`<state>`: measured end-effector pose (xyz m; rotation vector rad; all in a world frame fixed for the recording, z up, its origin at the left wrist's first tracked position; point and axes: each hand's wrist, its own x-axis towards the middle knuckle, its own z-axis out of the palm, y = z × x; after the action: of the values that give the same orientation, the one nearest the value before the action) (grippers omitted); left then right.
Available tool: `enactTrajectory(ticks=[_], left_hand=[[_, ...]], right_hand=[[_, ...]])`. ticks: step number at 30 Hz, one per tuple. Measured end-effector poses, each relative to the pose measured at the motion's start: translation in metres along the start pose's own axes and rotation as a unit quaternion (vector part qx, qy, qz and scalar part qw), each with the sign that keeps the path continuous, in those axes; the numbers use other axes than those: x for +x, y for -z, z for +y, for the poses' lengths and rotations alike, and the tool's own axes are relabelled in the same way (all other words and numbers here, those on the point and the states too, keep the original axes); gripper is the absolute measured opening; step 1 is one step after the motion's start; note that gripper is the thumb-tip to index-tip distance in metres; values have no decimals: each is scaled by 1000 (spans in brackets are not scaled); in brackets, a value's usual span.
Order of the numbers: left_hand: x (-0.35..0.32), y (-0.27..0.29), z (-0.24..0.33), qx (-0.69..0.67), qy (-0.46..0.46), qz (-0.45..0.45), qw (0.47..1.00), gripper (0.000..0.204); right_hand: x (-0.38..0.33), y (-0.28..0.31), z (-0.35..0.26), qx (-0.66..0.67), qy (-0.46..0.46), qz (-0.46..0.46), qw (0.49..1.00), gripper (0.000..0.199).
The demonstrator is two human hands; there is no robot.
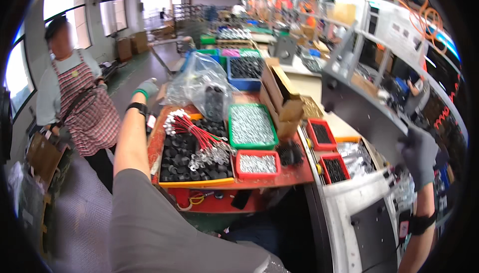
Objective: The recorder is assembling an electronic housing, using an air screwdriver to secure panels and internal components like a cooling fan.
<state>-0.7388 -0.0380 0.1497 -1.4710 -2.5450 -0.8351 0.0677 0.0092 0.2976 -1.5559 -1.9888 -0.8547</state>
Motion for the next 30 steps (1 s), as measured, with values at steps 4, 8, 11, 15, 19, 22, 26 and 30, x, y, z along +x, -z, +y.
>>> enactTrajectory(ticks=[4,8,11,15,19,22,26,30], left_hand=[[39,-13,13,30,-173,-13,984,44],[112,-26,103,-180,-107,-165,964,43],[110,-20,190,-231,-232,-174,929,56],[48,-19,344,-263,-345,-190,881,59],[-74,-22,438,-153,-521,-208,814,54],[-160,-30,450,1,-545,-276,792,62],[-169,-19,408,-33,-518,-389,761,65],[-103,-8,362,-151,-389,-354,837,52]], right_hand=[[3,7,5,12,55,9,998,48],[-9,25,41,-28,15,-29,999,26],[-19,40,52,8,-29,13,999,6],[-28,43,96,-118,-1,36,992,27],[-44,24,145,133,-54,62,988,42],[-57,17,172,172,-38,59,983,45],[-68,24,177,193,-164,-41,967,44],[-68,34,157,137,-91,2,986,33]])
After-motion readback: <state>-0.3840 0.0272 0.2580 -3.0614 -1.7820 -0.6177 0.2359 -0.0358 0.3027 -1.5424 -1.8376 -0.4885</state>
